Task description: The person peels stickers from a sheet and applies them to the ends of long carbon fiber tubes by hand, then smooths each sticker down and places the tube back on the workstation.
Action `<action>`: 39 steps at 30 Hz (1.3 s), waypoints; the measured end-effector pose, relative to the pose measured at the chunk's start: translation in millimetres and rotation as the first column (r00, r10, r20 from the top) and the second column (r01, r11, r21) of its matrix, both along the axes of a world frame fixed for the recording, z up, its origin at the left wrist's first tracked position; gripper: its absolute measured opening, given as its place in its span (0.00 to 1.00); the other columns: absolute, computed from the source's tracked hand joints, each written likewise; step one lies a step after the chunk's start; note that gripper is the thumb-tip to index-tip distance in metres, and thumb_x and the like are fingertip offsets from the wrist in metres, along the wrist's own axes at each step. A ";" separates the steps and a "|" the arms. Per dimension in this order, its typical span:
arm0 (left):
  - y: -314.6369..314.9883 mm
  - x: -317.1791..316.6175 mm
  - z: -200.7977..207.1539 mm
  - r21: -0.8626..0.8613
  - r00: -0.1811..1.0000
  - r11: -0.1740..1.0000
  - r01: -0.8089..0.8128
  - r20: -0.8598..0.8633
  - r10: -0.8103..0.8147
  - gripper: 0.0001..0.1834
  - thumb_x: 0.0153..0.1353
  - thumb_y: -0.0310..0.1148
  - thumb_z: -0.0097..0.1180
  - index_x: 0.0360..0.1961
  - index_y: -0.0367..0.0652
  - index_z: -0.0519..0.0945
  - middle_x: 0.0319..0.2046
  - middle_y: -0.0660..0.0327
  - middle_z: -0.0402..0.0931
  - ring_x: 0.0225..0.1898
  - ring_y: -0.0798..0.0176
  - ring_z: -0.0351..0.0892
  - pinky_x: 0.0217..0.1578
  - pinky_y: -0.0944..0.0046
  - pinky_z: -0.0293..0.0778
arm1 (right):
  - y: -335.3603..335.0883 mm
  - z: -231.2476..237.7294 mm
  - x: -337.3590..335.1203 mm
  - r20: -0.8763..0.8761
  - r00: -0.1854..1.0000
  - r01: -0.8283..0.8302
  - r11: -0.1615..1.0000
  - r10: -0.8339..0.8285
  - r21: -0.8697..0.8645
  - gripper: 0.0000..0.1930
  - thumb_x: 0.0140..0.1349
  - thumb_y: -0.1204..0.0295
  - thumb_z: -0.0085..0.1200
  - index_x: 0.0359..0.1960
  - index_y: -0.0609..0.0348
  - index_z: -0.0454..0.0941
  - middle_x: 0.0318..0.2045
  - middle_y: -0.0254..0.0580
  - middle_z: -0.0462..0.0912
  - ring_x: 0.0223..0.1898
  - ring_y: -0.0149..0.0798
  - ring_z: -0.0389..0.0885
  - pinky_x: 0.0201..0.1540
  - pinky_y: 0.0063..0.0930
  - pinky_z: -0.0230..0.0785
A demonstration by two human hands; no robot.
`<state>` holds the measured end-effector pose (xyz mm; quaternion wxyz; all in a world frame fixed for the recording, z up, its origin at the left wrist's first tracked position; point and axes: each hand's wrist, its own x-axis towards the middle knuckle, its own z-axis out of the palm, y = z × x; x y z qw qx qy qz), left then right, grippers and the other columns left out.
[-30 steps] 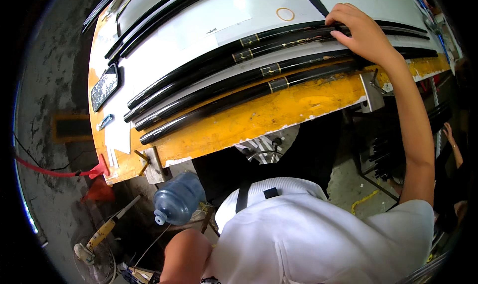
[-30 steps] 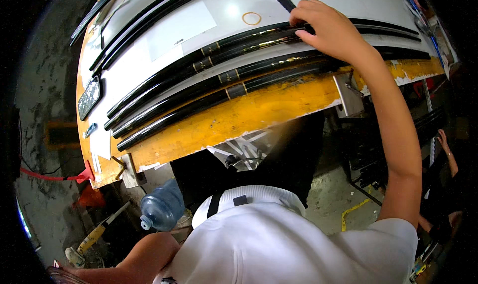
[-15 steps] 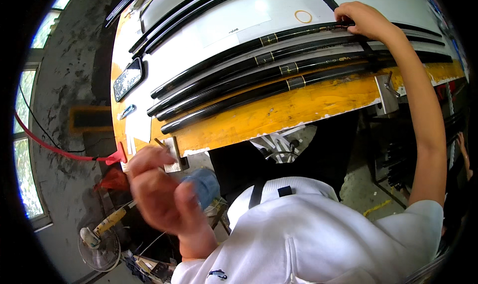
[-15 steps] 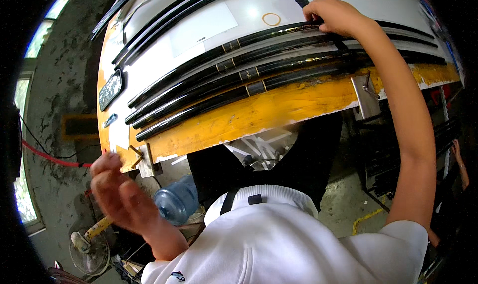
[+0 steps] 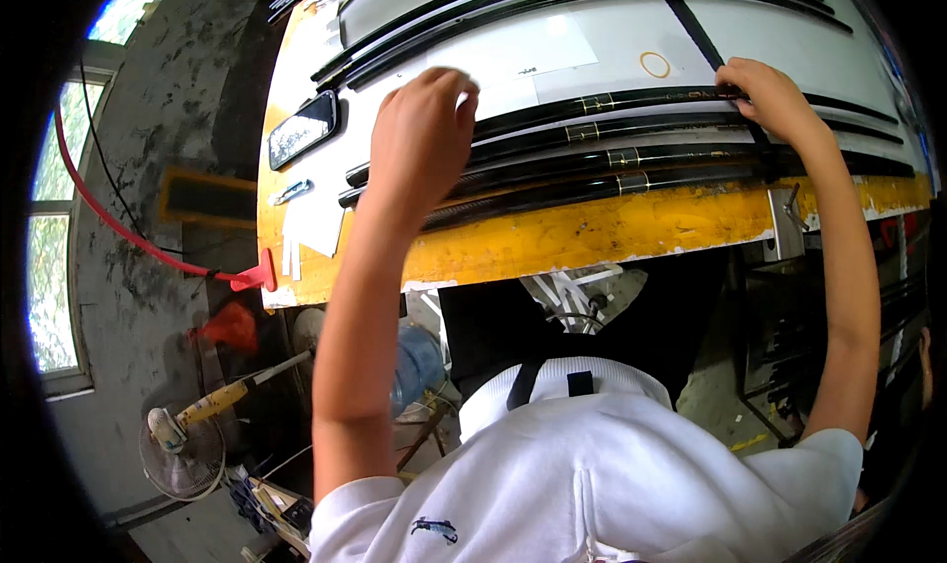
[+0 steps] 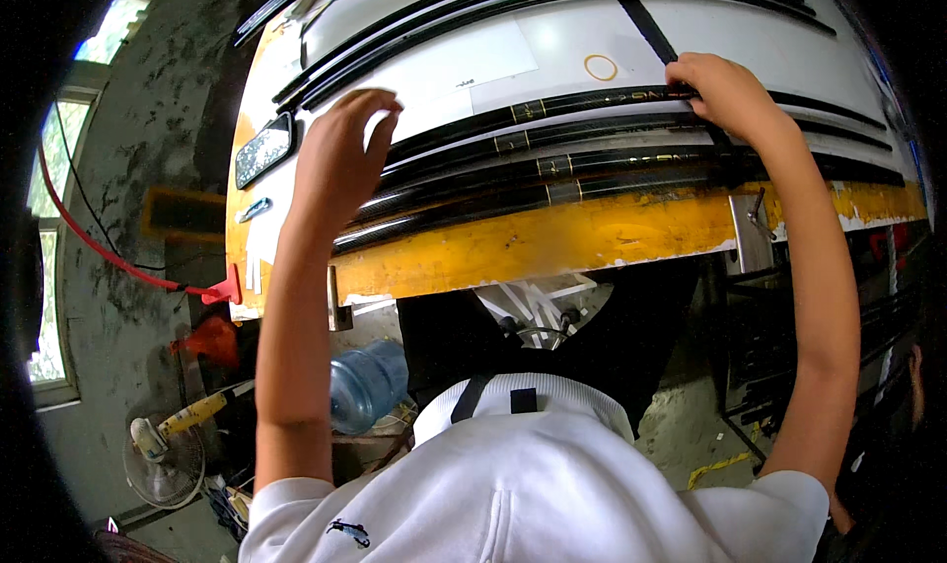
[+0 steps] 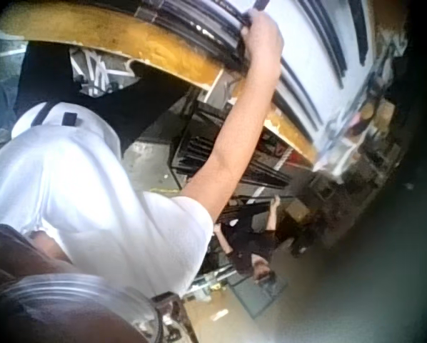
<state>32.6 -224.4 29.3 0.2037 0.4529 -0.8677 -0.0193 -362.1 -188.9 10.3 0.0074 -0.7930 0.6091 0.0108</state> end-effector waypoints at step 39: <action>-32.8 15.9 -6.1 0.750 0.442 0.579 0.320 -0.659 0.609 0.18 0.65 0.37 0.51 0.50 0.35 0.74 0.47 0.51 0.77 0.51 0.59 0.76 0.54 0.60 0.72 | -131.0 -23.9 140.8 -0.224 0.938 -0.281 0.958 0.263 -0.055 0.27 0.49 0.80 0.57 0.55 0.60 0.73 0.30 0.50 0.82 0.35 0.50 0.82 0.40 0.41 0.76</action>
